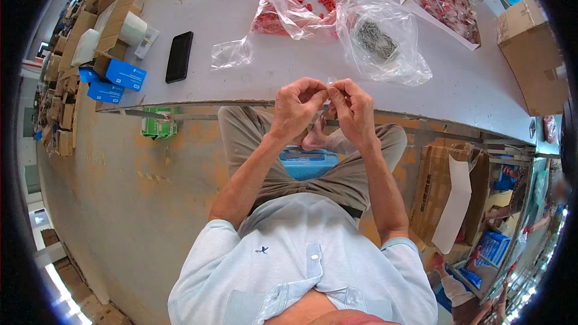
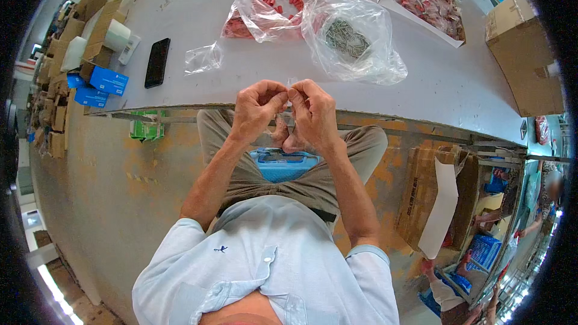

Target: Packaging small red plastic components and metal screws into plastic bags.

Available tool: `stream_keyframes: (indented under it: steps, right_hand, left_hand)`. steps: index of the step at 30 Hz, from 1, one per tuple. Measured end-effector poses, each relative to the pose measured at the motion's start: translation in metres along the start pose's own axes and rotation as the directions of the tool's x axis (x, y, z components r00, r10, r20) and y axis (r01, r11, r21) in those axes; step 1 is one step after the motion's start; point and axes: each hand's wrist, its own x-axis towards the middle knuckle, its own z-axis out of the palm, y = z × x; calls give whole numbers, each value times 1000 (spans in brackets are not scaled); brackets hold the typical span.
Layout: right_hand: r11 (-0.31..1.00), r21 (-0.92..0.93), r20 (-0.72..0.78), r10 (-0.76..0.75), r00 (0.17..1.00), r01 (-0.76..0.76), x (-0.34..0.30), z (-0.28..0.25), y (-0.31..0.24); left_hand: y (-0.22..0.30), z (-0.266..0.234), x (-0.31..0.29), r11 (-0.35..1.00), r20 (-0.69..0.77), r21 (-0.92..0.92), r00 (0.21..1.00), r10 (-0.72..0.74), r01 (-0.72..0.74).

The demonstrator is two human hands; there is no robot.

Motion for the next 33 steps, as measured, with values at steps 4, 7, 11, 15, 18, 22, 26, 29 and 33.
stream_keyframes:
  steps: [4, 7, 11, 15, 18, 22, 26, 29, 33]
  right_hand:
    - [998, 40, 36, 38, 999, -39, 0, 0, -2]
    - [998, 50, 55, 37, 998, -40, -2, 1, 3]
    - [975, 91, 135, 188, 973, -202, 3, -4, 8]
    - [859, 377, 271, 254, 929, -345, 3, -11, 8]
    - [971, 160, 163, 153, 975, -179, -1, -7, 7]
    - [880, -424, 17, -228, 974, 213, -2, 3, -6]
    - [837, -498, 10, -257, 966, 228, -7, 8, -7]
    - [802, -540, 16, -292, 956, 254, -7, 8, -7]
    - [833, -501, 17, -261, 965, 235, -7, 6, -6]
  left_hand:
    - [-4, -3, 2, 988, 32, 142, 998, 60, -64]
    - [-3, 0, 1, 989, 6, 145, 1000, 21, -22]
    - [-6, -2, 0, 997, 78, -78, 997, -7, 13]
    - [-4, -12, 4, 987, 147, -136, 987, -66, 87]
    - [-9, -12, 5, 976, 170, -188, 982, -78, 110]
    - [-10, 6, 2, 994, -61, -87, 995, -75, 70]
    - [-20, 17, 2, 1000, -194, -11, 981, 10, -13]
    - [-20, 18, 2, 999, -214, -37, 977, -27, 19]
    - [-17, 17, 1, 996, -202, -85, 978, -56, 39]
